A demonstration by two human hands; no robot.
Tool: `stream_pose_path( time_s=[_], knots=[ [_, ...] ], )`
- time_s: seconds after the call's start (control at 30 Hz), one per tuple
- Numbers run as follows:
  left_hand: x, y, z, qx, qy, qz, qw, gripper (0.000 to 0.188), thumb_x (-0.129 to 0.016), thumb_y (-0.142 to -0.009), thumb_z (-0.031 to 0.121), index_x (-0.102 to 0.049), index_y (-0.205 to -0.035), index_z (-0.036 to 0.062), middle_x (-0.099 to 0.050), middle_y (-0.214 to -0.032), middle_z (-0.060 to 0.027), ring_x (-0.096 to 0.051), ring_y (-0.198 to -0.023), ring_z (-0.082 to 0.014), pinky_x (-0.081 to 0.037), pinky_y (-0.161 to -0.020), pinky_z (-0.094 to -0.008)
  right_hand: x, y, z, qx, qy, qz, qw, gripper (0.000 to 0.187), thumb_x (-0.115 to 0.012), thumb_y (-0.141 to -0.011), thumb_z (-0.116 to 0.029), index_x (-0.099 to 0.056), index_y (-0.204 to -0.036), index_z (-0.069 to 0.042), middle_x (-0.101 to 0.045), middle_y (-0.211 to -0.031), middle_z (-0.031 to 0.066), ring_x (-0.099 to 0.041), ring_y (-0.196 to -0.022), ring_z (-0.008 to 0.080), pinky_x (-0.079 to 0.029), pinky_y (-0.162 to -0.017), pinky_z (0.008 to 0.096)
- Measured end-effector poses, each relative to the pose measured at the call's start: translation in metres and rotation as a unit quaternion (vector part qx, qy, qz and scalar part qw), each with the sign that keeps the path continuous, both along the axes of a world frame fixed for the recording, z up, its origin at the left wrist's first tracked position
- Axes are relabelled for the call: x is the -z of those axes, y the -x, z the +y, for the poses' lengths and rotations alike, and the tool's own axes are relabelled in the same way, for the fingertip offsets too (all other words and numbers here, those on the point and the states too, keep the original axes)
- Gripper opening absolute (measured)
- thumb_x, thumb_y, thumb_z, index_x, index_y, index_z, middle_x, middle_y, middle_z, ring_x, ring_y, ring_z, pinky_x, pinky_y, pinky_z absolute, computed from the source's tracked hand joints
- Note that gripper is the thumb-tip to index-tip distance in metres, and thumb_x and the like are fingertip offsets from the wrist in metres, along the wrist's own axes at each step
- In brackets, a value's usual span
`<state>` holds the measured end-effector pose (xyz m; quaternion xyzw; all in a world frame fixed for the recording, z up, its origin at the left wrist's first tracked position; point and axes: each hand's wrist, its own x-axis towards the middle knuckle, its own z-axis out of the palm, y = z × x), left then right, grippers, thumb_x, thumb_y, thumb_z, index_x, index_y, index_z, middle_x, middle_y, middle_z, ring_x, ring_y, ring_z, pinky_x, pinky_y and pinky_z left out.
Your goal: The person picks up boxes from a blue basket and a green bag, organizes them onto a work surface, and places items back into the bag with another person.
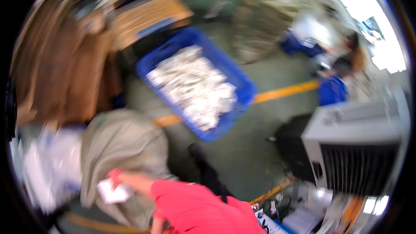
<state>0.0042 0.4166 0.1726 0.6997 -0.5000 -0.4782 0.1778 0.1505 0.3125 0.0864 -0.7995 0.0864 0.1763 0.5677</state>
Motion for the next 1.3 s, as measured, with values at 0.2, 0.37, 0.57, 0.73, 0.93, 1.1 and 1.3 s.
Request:
stream_pose_path(
  time_s=[0.2, 0.37, 0.57, 0.73, 0.93, 1.1, 1.3],
  knots=[
    [-0.045, 0.003, -0.016, -0.081, 0.015, 0.085, 0.993, 0.059, -0.067, -0.055, 0.046, -0.05, -0.093, 0.0044, -0.053, -0.086, -0.0151, -0.052, -0.079, -0.029, -0.042, -0.069, -0.0348, 0.057, 0.044, -0.038, 0.049, 0.191, 0.051, 0.979, 0.027, -0.04, -0.071, -0.013, -0.053, -0.092, -0.003, -0.053, -0.091, 0.0226, -0.053, -0.083, 0.0351, -0.042, -0.074, 0.0409],
    [-0.062, -0.006, -0.005, -0.153, 0.044, 0.098, 0.982, 0.06, -0.07, -0.053, 0.04, -0.046, -0.094, 0.0034, -0.052, -0.084, -0.0124, -0.052, -0.078, -0.0281, -0.041, -0.07, -0.0341, -0.023, 0.084, -0.076, 0.019, 0.216, -0.081, 0.973, 0.037, -0.049, -0.075, -0.022, -0.046, -0.105, 0.0, -0.054, -0.096, 0.0171, -0.054, -0.086, 0.026, -0.043, -0.075, 0.0309],
    [-0.046, -0.018, 0.013, -0.362, 0.127, 0.293, 0.876, 0.065, -0.068, -0.06, 0.015, -0.036, -0.114, -0.0003, -0.044, -0.11, -0.0118, -0.047, -0.096, -0.0192, -0.039, -0.082, -0.028, -0.088, 0.223, -0.08, 0.336, -0.352, 0.011, 0.874, 0.04, -0.048, -0.08, -0.025, -0.04, -0.115, -0.006, -0.05, -0.105, 0.0109, -0.049, -0.094, 0.0167, -0.041, -0.078, 0.0274],
    [-0.084, -0.04, -0.009, -0.47, 0.056, 0.485, 0.735, 0.04, -0.061, -0.064, 0.004, -0.046, -0.102, 0.0018, -0.056, -0.089, -0.008, -0.055, -0.078, -0.0168, -0.046, -0.069, -0.0277, -0.137, 0.244, -0.006, 0.343, -0.428, -0.106, 0.829, 0.049, -0.049, -0.079, -0.022, -0.03, -0.122, -0.007, -0.048, -0.106, 0.0064, -0.046, -0.095, 0.0128, -0.039, -0.079, 0.0272],
    [-0.113, -0.044, -0.034, -0.462, 0.113, 0.473, 0.742, 0.03, -0.056, -0.074, 0.014, -0.047, -0.099, 0.0023, -0.056, -0.086, -0.0087, -0.057, -0.073, -0.0166, -0.048, -0.064, -0.0283, -0.167, 0.236, -0.013, 0.421, -0.111, -0.05, 0.899, 0.049, -0.062, -0.07, -0.023, -0.042, -0.111, -0.005, -0.054, -0.095, 0.0105, -0.053, -0.08, 0.0171, -0.042, -0.07, 0.0263],
    [-0.116, -0.044, -0.038, -0.466, 0.143, 0.455, 0.745, 0.026, -0.053, -0.077, 0.019, -0.048, -0.097, 0.0025, -0.056, -0.083, -0.0076, -0.057, -0.071, -0.0156, -0.047, -0.062, -0.0258, -0.234, 0.232, -0.036, 0.45, 0.304, -0.333, 0.771, 0.026, -0.061, -0.065, -0.006, -0.054, -0.09, -0.003, -0.055, -0.08, 0.0118, -0.055, -0.069, 0.0233, -0.044, -0.061, 0.0297],
    [-0.088, -0.052, -0.012, -0.314, 0.225, 0.07, 0.92, 0.03, -0.049, -0.077, 0.014, -0.047, -0.106, 0.0092, -0.05, -0.088, -0.0166, -0.05, -0.083, -0.0245, -0.042, -0.07, -0.0345, -0.224, 0.202, -0.014, 0.365, 0.329, -0.381, 0.783, 0.013, -0.061, -0.063, -0.003, -0.056, -0.075, -0.003, -0.053, -0.075, 0.0111, -0.053, -0.067, 0.0264, -0.044, -0.059, 0.0298]
  ],
)
